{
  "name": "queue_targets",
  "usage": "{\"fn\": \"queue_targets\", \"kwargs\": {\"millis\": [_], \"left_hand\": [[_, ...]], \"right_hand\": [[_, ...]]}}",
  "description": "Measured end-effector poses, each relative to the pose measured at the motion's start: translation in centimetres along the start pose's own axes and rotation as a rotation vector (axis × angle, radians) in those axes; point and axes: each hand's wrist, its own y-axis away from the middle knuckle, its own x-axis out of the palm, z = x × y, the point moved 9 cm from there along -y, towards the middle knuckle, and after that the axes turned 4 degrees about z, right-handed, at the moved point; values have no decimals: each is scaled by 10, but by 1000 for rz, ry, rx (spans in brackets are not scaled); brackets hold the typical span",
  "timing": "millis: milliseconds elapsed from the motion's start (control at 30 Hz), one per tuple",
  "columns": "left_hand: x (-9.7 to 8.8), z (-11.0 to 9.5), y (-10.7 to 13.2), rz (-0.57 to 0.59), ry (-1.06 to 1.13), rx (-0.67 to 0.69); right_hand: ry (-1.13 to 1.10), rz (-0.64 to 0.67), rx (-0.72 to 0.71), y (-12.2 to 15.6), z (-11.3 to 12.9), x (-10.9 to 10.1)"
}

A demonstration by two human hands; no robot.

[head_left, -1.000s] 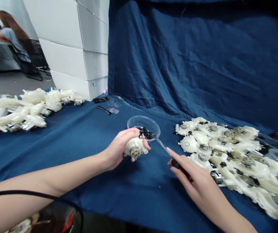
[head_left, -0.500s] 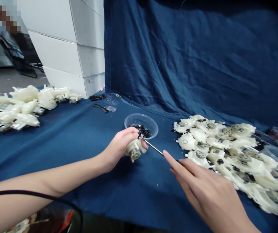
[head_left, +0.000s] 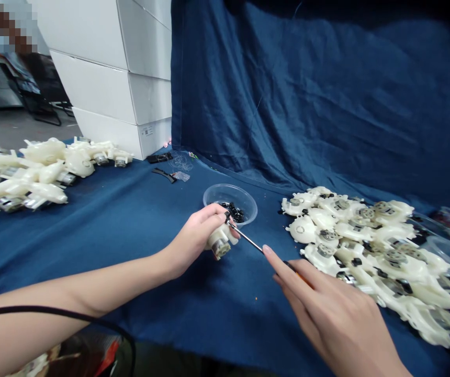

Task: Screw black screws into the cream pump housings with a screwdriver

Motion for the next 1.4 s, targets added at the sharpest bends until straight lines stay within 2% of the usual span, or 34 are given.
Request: {"fn": "queue_targets", "kwargs": {"millis": [267, 700, 900, 1100, 1167, 1233, 1333, 1400], "left_hand": [[1, -1, 0, 5, 4, -26], [0, -1, 1, 0, -28, 23], [-2, 2, 3, 5, -94, 65], [4, -4, 10, 38, -196, 109], [5, -5, 11, 37, -203, 123], [4, -4, 11, 25, -186, 123], [3, -1, 10, 16, -153, 92], [3, 1, 10, 19, -169, 66]], "right_hand": [[18, 8, 16, 0, 1, 1], [-45, -11, 7, -6, 6, -5], [-509, 161, 102, -5, 1, 7], [-1106, 433, 421, 5, 0, 39], [-1185, 477, 455, 7, 2, 44], [-1064, 409, 416, 4, -3, 39], [-570, 131, 288, -1, -13, 14], [-295, 8, 206, 2, -9, 3]]}}
